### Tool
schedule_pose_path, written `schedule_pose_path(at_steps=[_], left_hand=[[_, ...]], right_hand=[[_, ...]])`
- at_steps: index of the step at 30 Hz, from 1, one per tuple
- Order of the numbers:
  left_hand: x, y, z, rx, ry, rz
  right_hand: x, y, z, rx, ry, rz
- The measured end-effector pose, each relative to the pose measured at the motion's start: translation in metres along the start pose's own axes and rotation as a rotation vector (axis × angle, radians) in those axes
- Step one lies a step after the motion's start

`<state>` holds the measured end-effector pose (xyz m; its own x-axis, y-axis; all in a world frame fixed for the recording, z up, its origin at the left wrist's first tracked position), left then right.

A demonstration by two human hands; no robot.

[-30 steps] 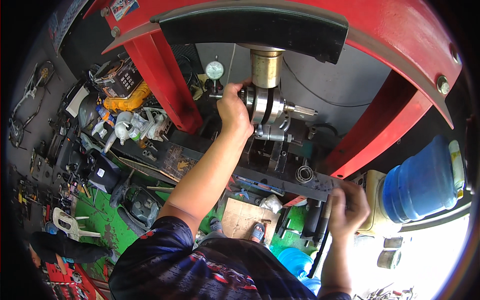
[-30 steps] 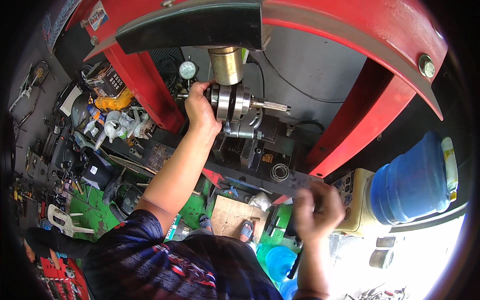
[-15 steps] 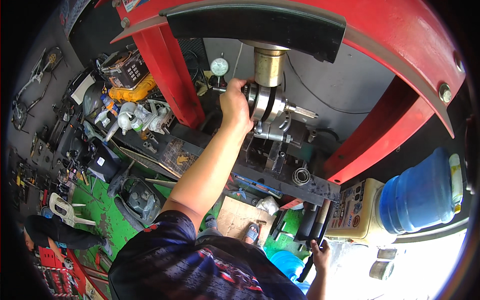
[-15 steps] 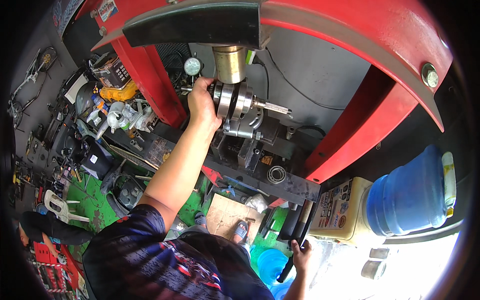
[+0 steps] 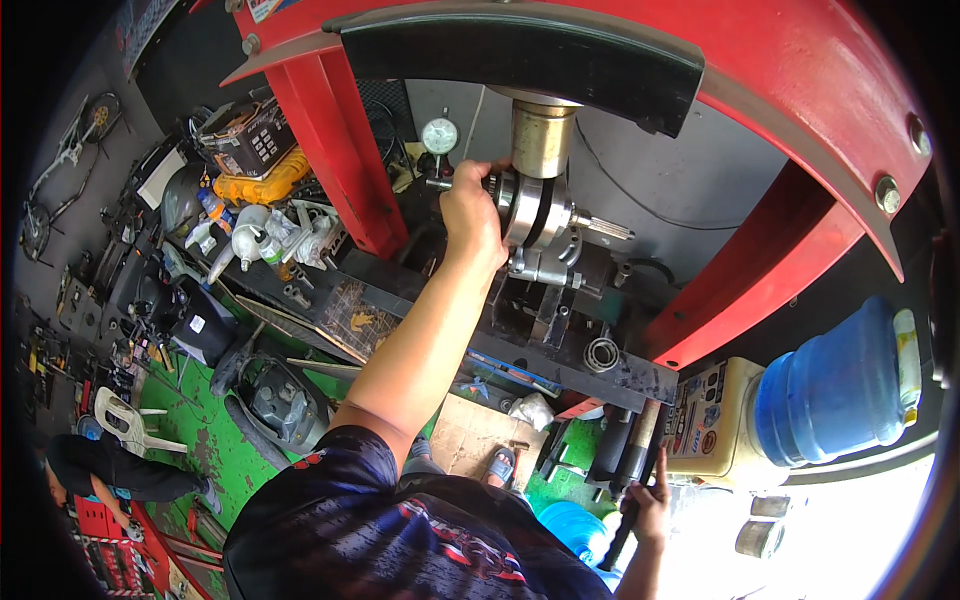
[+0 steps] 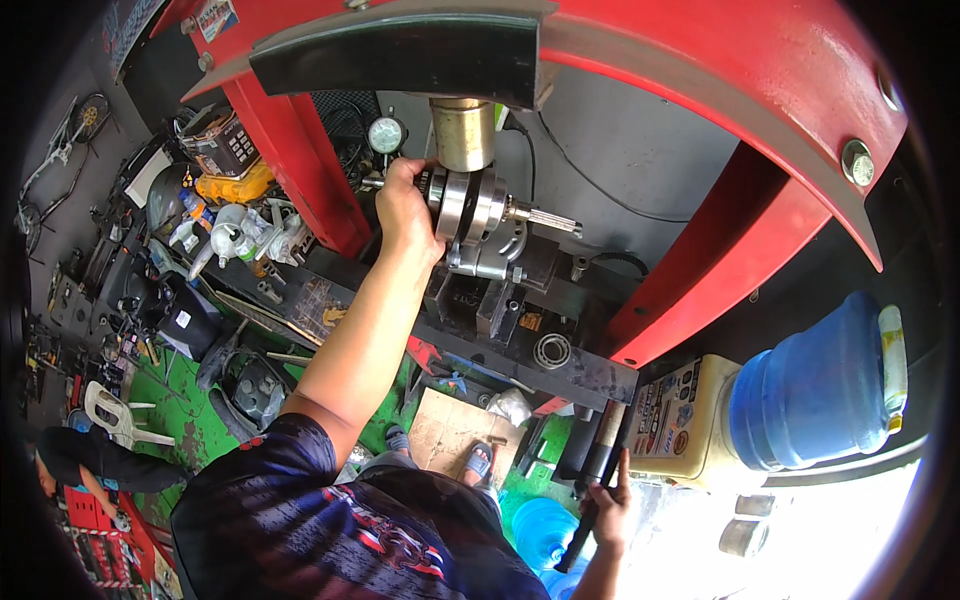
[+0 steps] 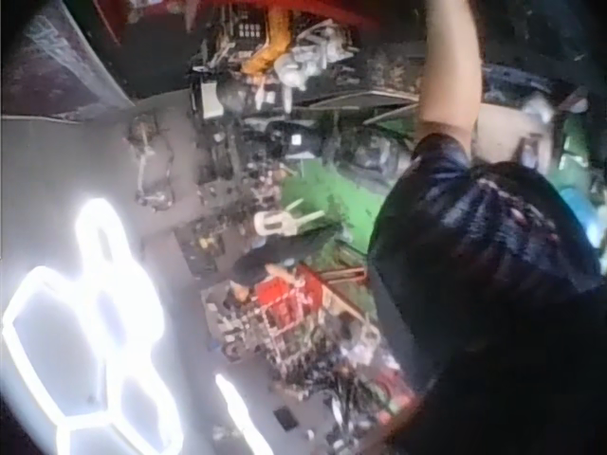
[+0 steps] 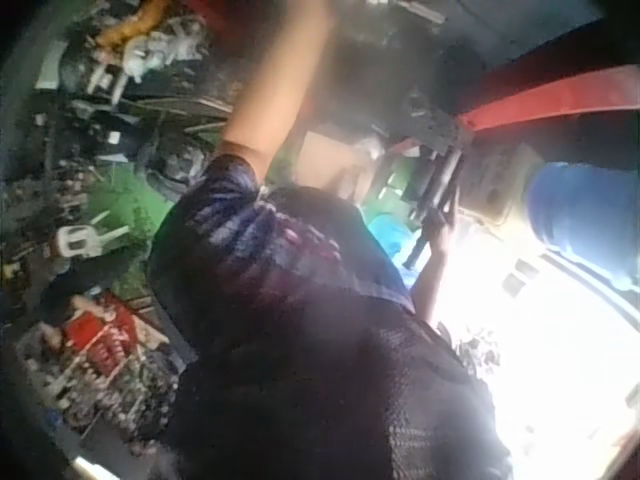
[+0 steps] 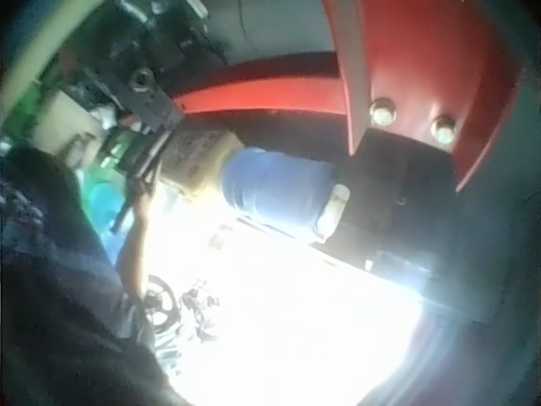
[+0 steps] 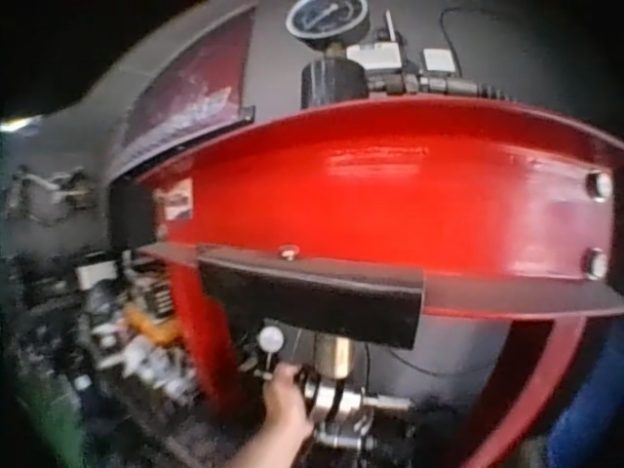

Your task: The person uses a hydraulic press to manipulate a cylindrical metal part, likely a bearing or hub assembly. They repeatedly remove the part to measure its dimensions with a caliper and a ruler, then reposition it under the press. The person also uses a hammer to tap the part on a wooden board.

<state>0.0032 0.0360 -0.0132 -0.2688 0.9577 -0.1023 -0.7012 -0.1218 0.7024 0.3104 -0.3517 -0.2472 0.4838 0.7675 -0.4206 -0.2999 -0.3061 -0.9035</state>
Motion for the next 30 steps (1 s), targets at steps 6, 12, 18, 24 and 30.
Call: schedule_pose_path(at_steps=[6,12,18,24,30], left_hand=[[0.006,-0.005,0.003,-0.021,-0.026,-0.023],[0.002,-0.001,-0.001,0.004,0.007,-0.021],[0.002,-0.003,0.001,0.022,0.005,0.008],[0.002,-0.003,0.001,-0.007,0.002,-0.020],[0.004,-0.003,0.003,0.012,0.039,-0.006]], right_hand=[[0.024,-0.168,-0.014,0.236,-0.391,-0.483],[0.055,-0.270,0.016,0.568,-0.417,-0.434],[0.032,-0.115,-0.018,0.155,-0.232,-0.266],[0.041,0.014,-0.029,0.015,-0.155,0.090],[0.017,-0.207,0.021,0.404,-0.389,-0.367]])
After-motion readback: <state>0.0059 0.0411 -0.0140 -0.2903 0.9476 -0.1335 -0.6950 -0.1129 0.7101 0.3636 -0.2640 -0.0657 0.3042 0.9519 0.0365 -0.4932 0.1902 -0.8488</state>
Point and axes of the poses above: each hand's wrist, its own x-axis towards the middle knuckle, its own z-axis out of the palm, y = z × x, the point moved 5 cm from there along x, towards the middle knuckle, and after that the axes turned 8 degrees about y, right-handed, at the moved point
